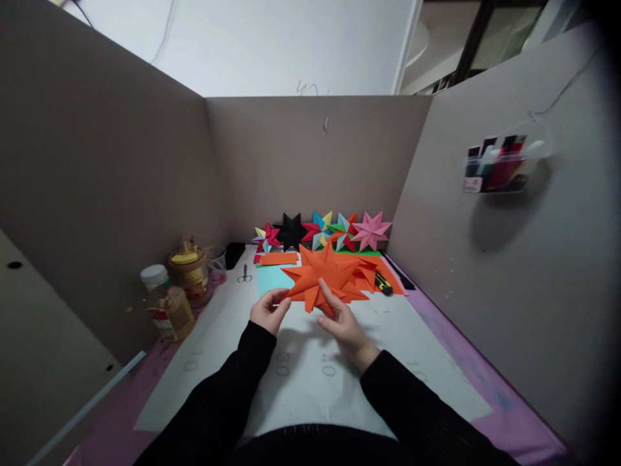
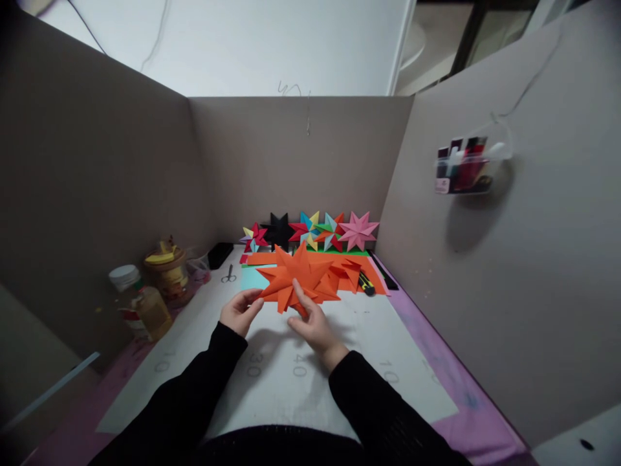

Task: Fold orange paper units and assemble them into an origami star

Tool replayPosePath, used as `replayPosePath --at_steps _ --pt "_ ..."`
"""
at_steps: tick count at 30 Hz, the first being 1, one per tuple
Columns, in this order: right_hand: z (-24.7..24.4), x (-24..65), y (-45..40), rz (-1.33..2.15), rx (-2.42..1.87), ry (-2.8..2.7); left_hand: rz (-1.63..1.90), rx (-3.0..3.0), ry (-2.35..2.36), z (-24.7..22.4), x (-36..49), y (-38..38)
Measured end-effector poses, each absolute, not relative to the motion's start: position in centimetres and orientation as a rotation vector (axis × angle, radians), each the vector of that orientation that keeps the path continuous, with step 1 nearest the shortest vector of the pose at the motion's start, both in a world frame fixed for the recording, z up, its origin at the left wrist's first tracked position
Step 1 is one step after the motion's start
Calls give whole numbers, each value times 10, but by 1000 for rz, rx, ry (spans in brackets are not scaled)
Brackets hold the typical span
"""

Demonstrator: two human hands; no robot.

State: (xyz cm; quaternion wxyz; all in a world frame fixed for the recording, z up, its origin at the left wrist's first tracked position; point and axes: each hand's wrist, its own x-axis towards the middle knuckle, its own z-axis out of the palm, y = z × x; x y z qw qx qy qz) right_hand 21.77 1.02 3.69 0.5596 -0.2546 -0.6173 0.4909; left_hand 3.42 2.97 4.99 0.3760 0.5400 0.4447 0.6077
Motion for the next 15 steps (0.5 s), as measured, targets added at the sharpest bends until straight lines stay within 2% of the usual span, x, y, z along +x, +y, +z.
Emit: replayPosePath --at_steps 9,15 --pt "39 217 7 1086 -647 -1539 1434 1272 1102 54 38 26" --pt "42 217 5 1029 -689 -1582 1480 1283 1194 59 41 20"
